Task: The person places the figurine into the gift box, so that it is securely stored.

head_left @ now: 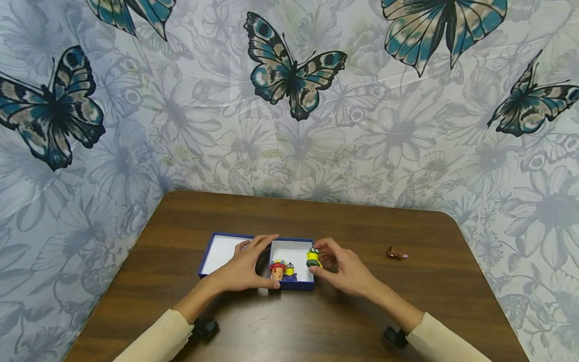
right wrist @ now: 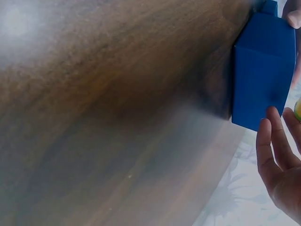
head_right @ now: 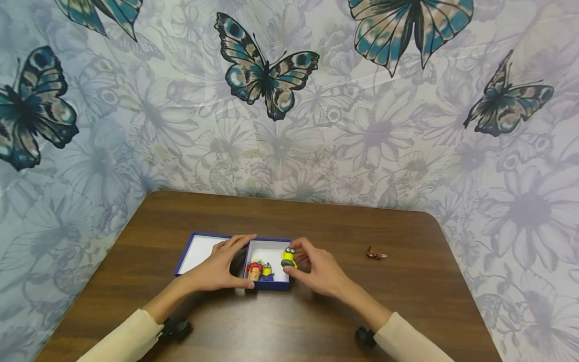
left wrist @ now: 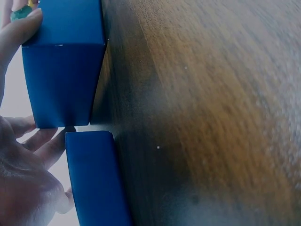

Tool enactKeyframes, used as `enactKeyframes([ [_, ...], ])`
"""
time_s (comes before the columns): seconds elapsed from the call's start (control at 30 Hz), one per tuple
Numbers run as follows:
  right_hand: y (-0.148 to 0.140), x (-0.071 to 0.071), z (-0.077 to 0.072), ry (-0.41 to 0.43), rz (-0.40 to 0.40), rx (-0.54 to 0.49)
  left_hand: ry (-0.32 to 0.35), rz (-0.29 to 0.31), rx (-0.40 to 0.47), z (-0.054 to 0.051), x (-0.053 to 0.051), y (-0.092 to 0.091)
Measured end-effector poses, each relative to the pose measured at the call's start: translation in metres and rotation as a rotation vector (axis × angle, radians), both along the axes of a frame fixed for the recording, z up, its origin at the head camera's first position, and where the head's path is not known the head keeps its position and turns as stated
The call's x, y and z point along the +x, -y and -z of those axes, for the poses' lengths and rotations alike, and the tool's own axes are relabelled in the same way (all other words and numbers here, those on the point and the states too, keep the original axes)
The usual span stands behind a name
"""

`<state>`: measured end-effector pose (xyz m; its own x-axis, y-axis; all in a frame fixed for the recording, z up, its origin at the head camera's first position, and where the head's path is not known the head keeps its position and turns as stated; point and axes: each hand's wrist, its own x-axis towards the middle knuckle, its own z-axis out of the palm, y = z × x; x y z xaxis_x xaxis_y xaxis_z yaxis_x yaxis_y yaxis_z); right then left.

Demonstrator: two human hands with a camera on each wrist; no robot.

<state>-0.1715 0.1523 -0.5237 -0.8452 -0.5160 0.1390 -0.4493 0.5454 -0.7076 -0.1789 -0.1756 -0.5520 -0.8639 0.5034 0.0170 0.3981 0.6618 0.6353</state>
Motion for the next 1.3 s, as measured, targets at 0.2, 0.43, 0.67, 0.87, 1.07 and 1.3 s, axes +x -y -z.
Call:
enactKeyframes([
  [0.2,0.006,-0.003,-0.002,-0.017,-0.02,0.048,-0.005,0.005,0.005,0.002,-0.002,0.0],
  [0.43,0.014,-0.008,-0.007,-0.019,-0.009,0.081,-0.016,0.006,0.011,0.002,-0.003,0.001],
  [0.67,0.018,-0.013,-0.012,-0.024,-0.034,0.096,-0.016,0.003,0.019,0.001,-0.003,0.0],
  [0.87,0.02,-0.017,-0.014,-0.018,-0.058,0.147,-0.015,0.0,0.016,0.001,-0.001,-0.001],
  [1.07,0.023,-0.02,-0.016,-0.013,-0.075,0.189,-0.007,0.002,0.029,0.001,-0.001,-0.001],
  [1.3,0.025,-0.021,-0.015,0.027,-0.078,0.232,-0.012,0.004,0.037,0.004,-0.001,-0.001],
])
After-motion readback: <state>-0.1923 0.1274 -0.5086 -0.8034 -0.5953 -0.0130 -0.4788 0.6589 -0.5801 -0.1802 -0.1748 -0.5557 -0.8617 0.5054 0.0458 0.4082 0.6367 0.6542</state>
